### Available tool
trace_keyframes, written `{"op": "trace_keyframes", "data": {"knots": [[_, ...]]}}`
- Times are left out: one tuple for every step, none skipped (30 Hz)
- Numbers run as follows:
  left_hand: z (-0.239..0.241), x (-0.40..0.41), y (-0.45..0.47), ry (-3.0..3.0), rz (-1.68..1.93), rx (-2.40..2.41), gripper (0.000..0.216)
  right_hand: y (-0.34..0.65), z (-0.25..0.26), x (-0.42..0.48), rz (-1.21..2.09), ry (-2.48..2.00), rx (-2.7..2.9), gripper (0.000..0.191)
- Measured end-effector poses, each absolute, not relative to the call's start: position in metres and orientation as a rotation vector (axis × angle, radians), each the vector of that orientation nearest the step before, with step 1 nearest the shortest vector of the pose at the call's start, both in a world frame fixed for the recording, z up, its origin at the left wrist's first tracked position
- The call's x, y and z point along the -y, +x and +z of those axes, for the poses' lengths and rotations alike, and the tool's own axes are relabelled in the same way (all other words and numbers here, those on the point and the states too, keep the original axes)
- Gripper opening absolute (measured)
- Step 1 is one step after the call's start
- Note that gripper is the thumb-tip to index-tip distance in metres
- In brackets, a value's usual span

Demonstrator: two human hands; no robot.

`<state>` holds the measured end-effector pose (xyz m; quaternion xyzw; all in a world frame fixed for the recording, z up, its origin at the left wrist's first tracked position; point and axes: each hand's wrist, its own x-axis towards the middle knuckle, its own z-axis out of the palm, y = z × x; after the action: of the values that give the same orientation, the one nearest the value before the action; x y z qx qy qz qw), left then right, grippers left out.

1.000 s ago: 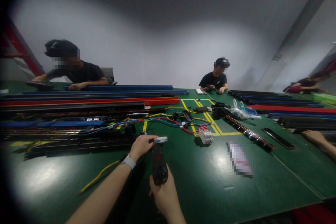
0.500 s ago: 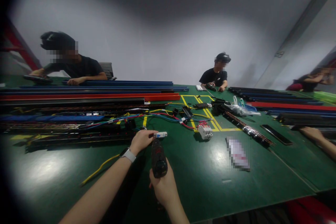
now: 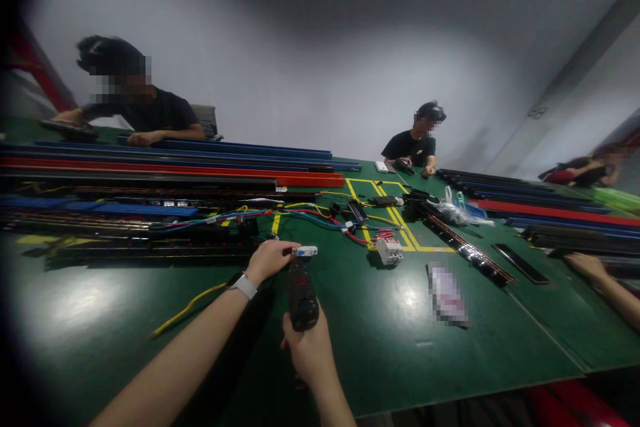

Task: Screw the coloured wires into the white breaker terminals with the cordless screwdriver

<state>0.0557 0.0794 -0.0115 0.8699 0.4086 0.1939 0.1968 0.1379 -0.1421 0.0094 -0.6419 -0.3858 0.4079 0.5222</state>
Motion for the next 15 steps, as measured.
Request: {"op": "trace_keyframes", "data": {"knots": [[-0.0108, -0.0791, 0.0555, 2.440, 0.548, -1.136, 0.032, 0.1378, 0.0092, 0.1420, 0.977, -1.533, 0.927, 0.028], [-0.0100, -0.0787, 0.0554, 2.443, 0.551, -1.130, 0.032, 0.1377, 0.0090, 0.1419, 0.976, -1.528, 0.931, 0.028], [-0.0091, -0.0784, 0.0553, 2.445, 0.550, -1.125, 0.032, 0.1376, 0.0090, 0.1418, 0.977, -1.524, 0.935, 0.027], [-0.0083, -0.0780, 0.0551, 2.445, 0.544, -1.123, 0.033, 0.1375, 0.0090, 0.1418, 0.977, -1.524, 0.938, 0.027], [-0.0076, -0.0776, 0.0549, 2.444, 0.541, -1.124, 0.033, 0.1375, 0.0091, 0.1419, 0.976, -1.529, 0.938, 0.027], [-0.0070, -0.0773, 0.0548, 2.443, 0.540, -1.125, 0.033, 0.1375, 0.0093, 0.1420, 0.975, -1.537, 0.935, 0.026], [-0.0068, -0.0770, 0.0546, 2.444, 0.543, -1.123, 0.033, 0.1376, 0.0096, 0.1422, 0.974, -1.547, 0.931, 0.026], [-0.0067, -0.0768, 0.0544, 2.446, 0.552, -1.120, 0.033, 0.1378, 0.0099, 0.1425, 0.972, -1.557, 0.928, 0.026], [-0.0068, -0.0767, 0.0543, 2.448, 0.562, -1.116, 0.033, 0.1380, 0.0103, 0.1428, 0.971, -1.566, 0.930, 0.026], [-0.0070, -0.0767, 0.0542, 2.447, 0.572, -1.114, 0.032, 0.1382, 0.0106, 0.1432, 0.969, -1.571, 0.935, 0.026], [-0.0074, -0.0768, 0.0542, 2.445, 0.576, -1.114, 0.032, 0.1384, 0.0107, 0.1435, 0.969, -1.571, 0.943, 0.027], [-0.0077, -0.0769, 0.0542, 2.441, 0.575, -1.117, 0.032, 0.1384, 0.0107, 0.1437, 0.968, -1.567, 0.952, 0.027], [-0.0079, -0.0771, 0.0543, 2.436, 0.572, -1.121, 0.032, 0.1383, 0.0103, 0.1438, 0.968, -1.557, 0.959, 0.028], [-0.0081, -0.0774, 0.0544, 2.430, 0.567, -1.125, 0.032, 0.1381, 0.0096, 0.1439, 0.963, -1.546, 0.963, 0.028], [-0.0083, -0.0777, 0.0545, 2.425, 0.561, -1.128, 0.032, 0.1377, 0.0086, 0.1438, 0.956, -1.539, 0.962, 0.028]]}}
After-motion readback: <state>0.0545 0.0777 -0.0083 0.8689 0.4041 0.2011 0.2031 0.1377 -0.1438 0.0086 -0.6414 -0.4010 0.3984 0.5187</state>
